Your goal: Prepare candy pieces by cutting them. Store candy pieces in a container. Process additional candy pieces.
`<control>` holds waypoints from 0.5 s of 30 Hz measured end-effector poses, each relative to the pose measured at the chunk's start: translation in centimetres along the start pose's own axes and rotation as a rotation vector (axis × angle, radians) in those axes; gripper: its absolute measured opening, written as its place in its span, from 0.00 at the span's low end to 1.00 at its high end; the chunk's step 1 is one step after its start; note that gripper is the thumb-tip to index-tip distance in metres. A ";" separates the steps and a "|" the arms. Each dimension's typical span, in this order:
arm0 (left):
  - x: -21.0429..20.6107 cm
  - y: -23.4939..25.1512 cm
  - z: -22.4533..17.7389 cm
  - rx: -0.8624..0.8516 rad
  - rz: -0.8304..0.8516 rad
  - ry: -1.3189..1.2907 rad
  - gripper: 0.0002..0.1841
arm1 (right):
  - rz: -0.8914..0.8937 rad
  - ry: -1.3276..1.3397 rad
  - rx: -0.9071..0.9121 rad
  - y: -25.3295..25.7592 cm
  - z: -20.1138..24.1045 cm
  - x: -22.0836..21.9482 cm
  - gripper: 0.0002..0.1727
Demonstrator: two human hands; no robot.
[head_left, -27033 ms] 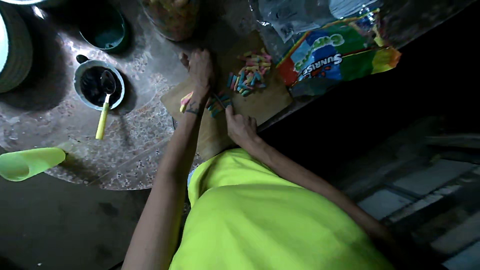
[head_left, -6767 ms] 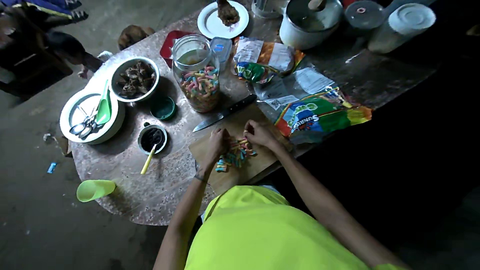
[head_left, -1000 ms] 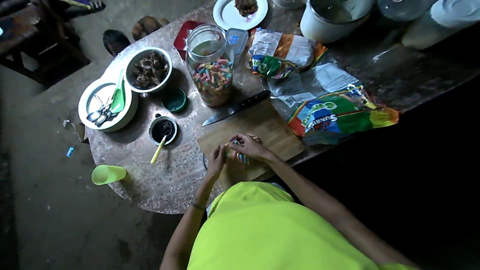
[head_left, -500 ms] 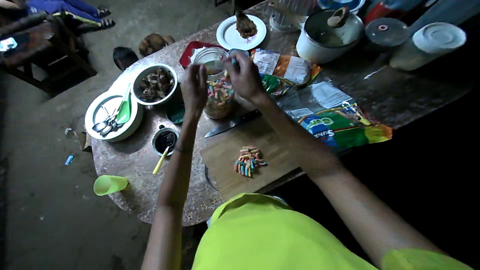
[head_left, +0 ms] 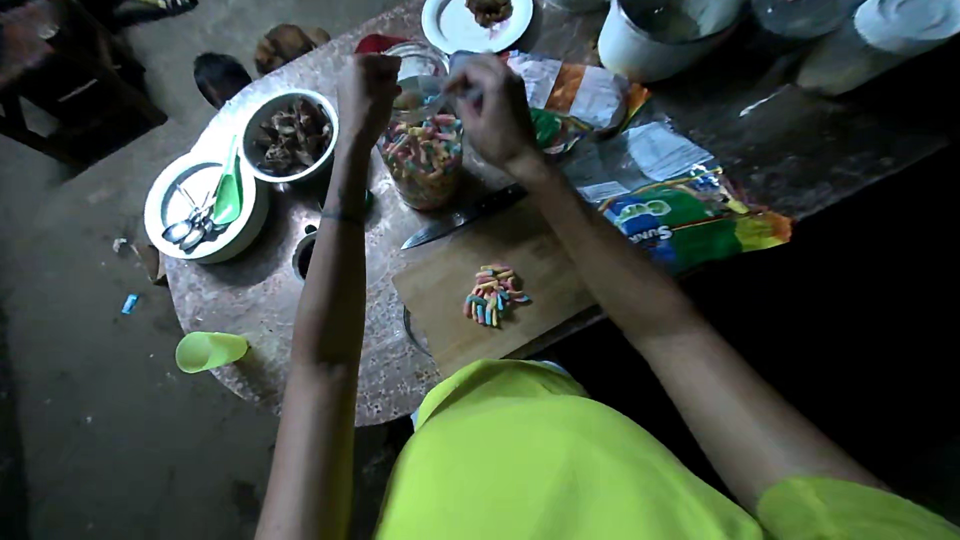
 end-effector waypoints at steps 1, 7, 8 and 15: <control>-0.1 0.2 0.1 0.000 -0.025 -0.013 0.18 | 0.029 -0.008 -0.033 -2.2 -1.4 -0.3 0.14; -0.3 0.7 -0.4 0.043 -0.039 -0.028 0.35 | 0.613 -0.133 -0.432 -17.2 -10.0 -3.6 0.12; -0.3 0.8 -0.3 0.022 -0.033 0.004 0.27 | 0.656 -0.136 -0.477 -19.1 -11.1 -4.2 0.12; -3.9 -7.4 -2.3 -0.306 -0.548 0.001 0.13 | 0.521 -0.115 -0.698 -26.0 -11.4 -7.4 0.27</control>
Point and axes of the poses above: each hand's wrist, its own y-axis towards the middle knuckle, its own x-axis out of the back of the hand, z = x × y, the point moved 7 cm from there along y, towards the middle knuckle, and after that the axes turned 5 degrees about -x, right-handed, at the moved point
